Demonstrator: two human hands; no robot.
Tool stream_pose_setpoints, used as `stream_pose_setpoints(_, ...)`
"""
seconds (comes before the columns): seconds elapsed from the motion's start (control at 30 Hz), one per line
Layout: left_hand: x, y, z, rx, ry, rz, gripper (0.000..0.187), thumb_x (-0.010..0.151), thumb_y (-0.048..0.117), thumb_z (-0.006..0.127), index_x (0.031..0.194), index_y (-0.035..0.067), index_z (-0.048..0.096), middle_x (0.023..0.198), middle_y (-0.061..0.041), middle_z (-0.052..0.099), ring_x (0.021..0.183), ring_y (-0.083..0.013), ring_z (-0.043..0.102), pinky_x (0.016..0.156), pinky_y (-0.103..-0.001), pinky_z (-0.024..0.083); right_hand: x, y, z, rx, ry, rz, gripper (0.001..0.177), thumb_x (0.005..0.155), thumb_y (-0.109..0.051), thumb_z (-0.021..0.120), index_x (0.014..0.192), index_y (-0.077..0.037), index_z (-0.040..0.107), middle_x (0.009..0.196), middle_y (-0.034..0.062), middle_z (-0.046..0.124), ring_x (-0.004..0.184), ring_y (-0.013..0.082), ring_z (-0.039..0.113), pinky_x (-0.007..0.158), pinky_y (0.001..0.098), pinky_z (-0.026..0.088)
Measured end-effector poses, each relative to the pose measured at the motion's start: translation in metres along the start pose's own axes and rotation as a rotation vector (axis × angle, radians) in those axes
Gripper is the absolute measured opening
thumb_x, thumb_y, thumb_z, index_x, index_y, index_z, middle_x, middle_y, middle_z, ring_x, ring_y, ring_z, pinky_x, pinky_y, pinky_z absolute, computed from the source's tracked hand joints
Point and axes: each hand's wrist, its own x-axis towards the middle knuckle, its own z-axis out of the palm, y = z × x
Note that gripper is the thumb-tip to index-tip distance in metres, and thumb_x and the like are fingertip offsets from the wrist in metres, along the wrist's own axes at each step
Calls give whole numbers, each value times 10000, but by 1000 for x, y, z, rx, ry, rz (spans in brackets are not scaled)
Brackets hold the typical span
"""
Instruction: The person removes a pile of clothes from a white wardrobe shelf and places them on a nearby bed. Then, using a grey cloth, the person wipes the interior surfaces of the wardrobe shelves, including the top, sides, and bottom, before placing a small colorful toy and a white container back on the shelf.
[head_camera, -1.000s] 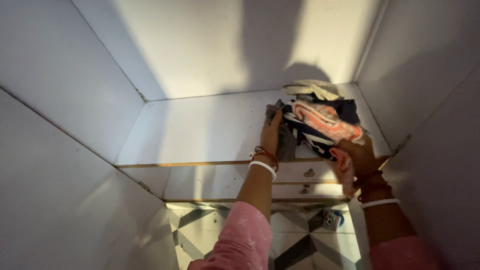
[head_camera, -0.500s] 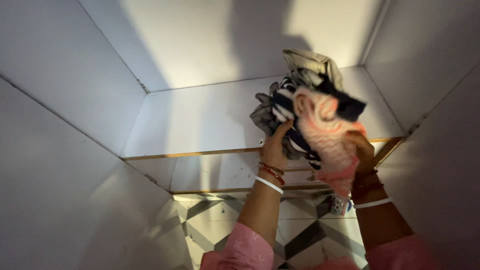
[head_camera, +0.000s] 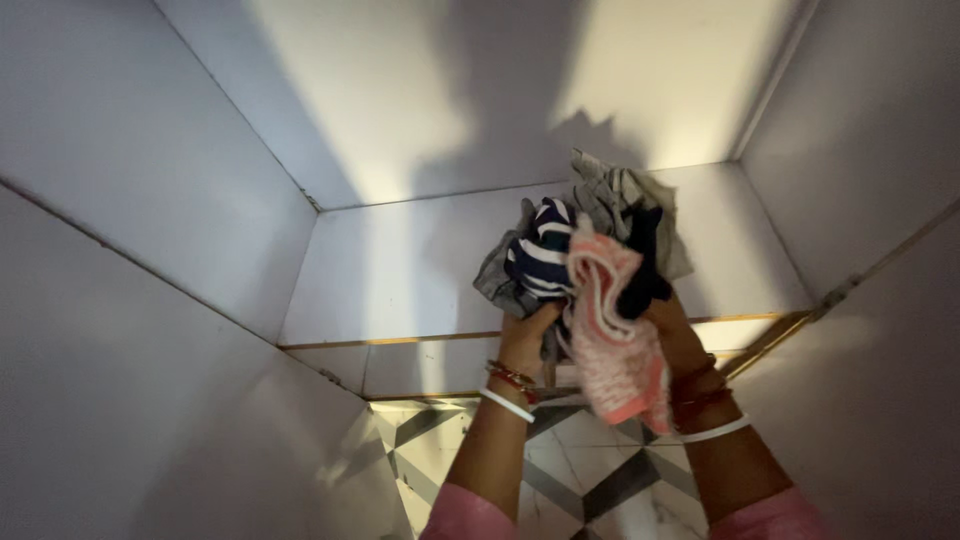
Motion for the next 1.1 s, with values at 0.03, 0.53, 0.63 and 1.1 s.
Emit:
stream_pose_setpoints(0.03,-2,5,-4,27,12,-18,574,787,115,821,1318,-7,642,1249,-82,687,1107,-202,655,950,-333,528,0,-6,7,-15,6,12,522,937,-234,668,1397,-11,560,1323,95,642,1181,189,624,1027,342,511)
stream_pose_setpoints(0.53,-104,162,62,144,-8,59,564,765,109,835,1266,19,593,1153,-11,673,1047,-154,656,886,-297,569,-35,-26,46,-99,134,168,391,944,-203,677,1239,53,656,1162,82,678,1006,168,631,879,356,550)
stream_pose_setpoints(0.63,-133,187,71,34,140,-72,497,792,128,796,1245,8,631,1071,-34,688,915,-176,652,754,-305,556,-55,-69,76,237,91,426,433,1003,-305,551,1220,49,674,1151,131,724,1002,211,681,881,365,570)
stream_pose_setpoints(1.1,-252,346,144,-369,262,-126,357,934,209,647,1172,-49,709,1115,-110,738,1002,-213,708,899,-349,576,-96,-212,172,207,84,543,424,1049,-254,538,1267,99,626,1151,184,692,1006,272,673,856,414,569)
